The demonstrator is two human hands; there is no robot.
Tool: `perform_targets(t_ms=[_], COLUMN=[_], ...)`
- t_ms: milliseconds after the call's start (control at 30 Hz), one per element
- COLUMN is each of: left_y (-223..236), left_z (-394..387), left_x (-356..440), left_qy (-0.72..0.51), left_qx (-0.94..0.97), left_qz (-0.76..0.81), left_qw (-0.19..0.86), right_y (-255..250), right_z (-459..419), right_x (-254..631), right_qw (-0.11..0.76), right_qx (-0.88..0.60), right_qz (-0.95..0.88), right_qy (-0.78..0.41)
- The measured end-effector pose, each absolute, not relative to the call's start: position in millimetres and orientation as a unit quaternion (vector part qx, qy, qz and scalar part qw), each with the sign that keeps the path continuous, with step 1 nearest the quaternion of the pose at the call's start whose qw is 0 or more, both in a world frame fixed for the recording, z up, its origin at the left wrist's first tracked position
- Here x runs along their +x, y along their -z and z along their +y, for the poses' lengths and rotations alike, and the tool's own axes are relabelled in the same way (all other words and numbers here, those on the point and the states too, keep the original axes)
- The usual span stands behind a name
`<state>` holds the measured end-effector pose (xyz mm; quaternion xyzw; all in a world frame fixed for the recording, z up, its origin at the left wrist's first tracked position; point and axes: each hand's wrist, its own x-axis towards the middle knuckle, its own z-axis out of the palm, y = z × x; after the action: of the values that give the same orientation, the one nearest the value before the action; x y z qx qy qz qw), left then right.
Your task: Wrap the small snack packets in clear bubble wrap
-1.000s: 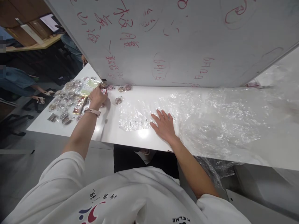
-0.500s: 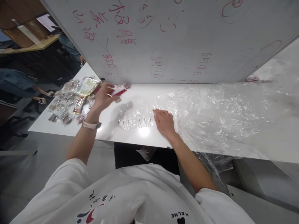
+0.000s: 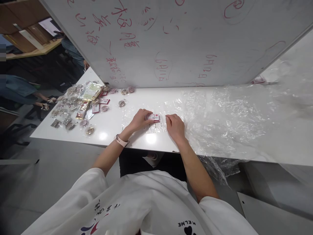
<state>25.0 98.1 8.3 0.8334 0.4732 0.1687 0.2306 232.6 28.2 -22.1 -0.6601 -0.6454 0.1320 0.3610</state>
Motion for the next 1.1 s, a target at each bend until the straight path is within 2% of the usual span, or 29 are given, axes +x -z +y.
perform_targets(t_ms=[200,567,700,833,1100], left_y=[-5,1,-2,-2,3], left_z=[90,87,62,26,-11], left_x=[27,28,24,-5,-59], left_qy=[-0.165,-0.163,-0.219,-0.228,-0.18], left_qx=[0.836,0.844,0.844,0.865,0.879], left_qz=[0.47,0.471,0.469,0.427,0.41], left_qw=[0.229,0.198,0.137,0.13,0.166], right_y=[20,25,20,22,34], right_z=[24,26,26,31,40], right_x=[227,228,233,263,345], right_qw=[0.311,0.327,0.38,0.433,0.314], right_qx=[-0.66,-0.653,-0.652,-0.717,-0.819], right_qz=[-0.669,-0.667,-0.64,-0.542,-0.48], right_qy=[-0.146,-0.148,-0.145,-0.064,0.008])
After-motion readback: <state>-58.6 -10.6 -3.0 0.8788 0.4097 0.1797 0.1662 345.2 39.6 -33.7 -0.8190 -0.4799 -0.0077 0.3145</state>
